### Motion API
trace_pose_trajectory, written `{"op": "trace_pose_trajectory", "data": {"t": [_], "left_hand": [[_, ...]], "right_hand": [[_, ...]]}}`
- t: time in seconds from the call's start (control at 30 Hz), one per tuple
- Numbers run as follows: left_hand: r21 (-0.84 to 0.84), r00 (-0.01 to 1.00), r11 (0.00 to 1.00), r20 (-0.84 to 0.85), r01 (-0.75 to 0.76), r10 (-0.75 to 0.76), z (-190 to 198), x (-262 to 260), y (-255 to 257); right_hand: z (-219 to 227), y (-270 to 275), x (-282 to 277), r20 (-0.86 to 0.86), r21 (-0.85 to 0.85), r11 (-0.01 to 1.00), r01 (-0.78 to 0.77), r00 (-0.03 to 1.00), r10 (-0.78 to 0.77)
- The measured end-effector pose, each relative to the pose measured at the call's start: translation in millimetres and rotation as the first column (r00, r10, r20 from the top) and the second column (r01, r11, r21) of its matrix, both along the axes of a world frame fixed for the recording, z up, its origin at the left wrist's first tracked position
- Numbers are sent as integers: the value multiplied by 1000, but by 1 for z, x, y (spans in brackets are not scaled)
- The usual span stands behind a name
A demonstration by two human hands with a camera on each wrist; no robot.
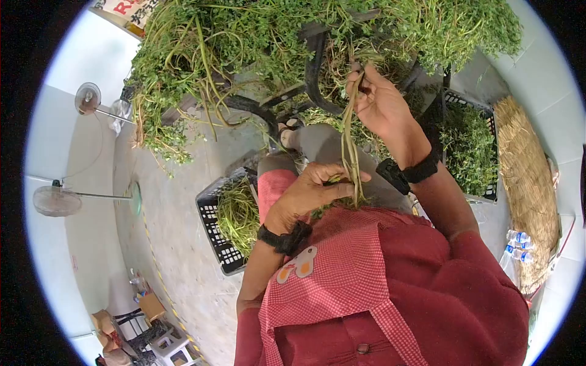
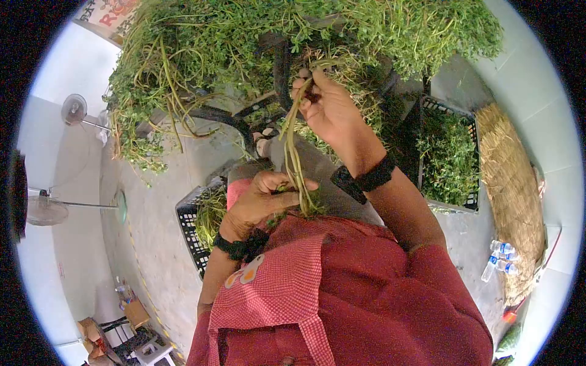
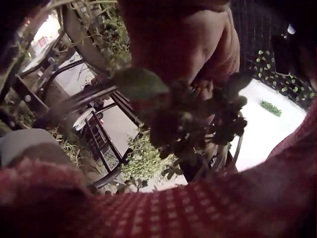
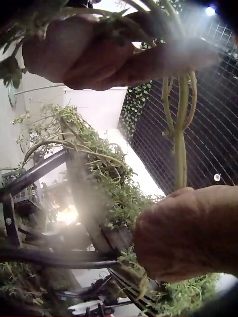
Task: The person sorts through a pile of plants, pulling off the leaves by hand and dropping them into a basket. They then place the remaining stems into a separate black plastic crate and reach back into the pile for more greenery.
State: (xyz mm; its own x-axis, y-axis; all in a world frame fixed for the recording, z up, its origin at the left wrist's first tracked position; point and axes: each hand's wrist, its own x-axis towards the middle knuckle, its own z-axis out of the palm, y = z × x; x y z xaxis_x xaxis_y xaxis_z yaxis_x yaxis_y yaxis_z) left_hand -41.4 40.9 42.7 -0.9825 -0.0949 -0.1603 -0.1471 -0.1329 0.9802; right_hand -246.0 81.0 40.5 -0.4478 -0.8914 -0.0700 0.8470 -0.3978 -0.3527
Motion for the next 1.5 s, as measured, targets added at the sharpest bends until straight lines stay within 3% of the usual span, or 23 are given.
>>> {"op": "trace_pose_trajectory", "data": {"t": [0.07,0.13,0.2,0.3,0.4,0.47,0.57,0.7,0.77,0.8,0.87,0.97,1.0,1.1,1.2,1.27,1.4,1.5], "left_hand": [[177,996,984,94,-21,4,7,0,3],[172,992,985,122,-6,-16,16,-1,5],[170,988,985,150,16,-42,14,-2,7],[125,999,991,26,-48,45,-5,2,4],[-11,992,992,-28,-126,126,-12,4,3],[-358,979,911,-59,-205,198,-10,2,10],[-513,987,843,-94,-163,133,-1,5,16],[-556,976,802,-141,-216,165,-5,5,16],[-689,915,623,-385,-371,118,-8,0,12],[-691,913,619,-393,-374,112,-8,1,11],[-586,966,768,-178,-257,187,-8,8,10],[-622,977,759,-46,-191,208,-15,13,10],[-625,978,758,-51,-187,200,-22,13,8],[-550,962,790,-123,-272,246,-33,14,6],[-640,962,729,-60,-243,268,-24,15,8],[-805,972,550,-147,-225,182,-21,14,8],[-767,974,615,-57,-184,220,-25,15,11],[-811,975,562,-42,-161,218,-36,18,10]], "right_hand": [[-1,-3,-1,19,14,1000,7,1000,-7],[-2,-4,-2,27,5,997,-74,997,73],[1,-3,-1,29,12,998,-60,998,59],[7,0,-3,26,-29,998,-58,998,59],[16,6,-8,-18,-70,997,-44,999,43],[28,12,-8,-107,-27,999,28,994,-30],[27,13,-15,-147,-45,995,90,984,-96],[25,13,-15,-145,-56,991,119,981,-126],[19,13,-18,-118,-12,988,155,981,-155],[19,15,-18,-148,8,986,168,975,-165],[19,17,-19,-194,25,982,188,964,-180],[21,24,-17,-326,70,974,213,928,-180],[24,25,-17,-420,96,972,214,894,-155],[28,27,-12,-464,102,966,237,870,-165],[24,26,-14,-509,51,970,239,842,-181],[25,29,-16,-518,-15,978,210,835,-187],[22,33,-17,-512,-13,977,213,838,-190],[17,35,-18,-489,21,971,236,850,-196]]}}
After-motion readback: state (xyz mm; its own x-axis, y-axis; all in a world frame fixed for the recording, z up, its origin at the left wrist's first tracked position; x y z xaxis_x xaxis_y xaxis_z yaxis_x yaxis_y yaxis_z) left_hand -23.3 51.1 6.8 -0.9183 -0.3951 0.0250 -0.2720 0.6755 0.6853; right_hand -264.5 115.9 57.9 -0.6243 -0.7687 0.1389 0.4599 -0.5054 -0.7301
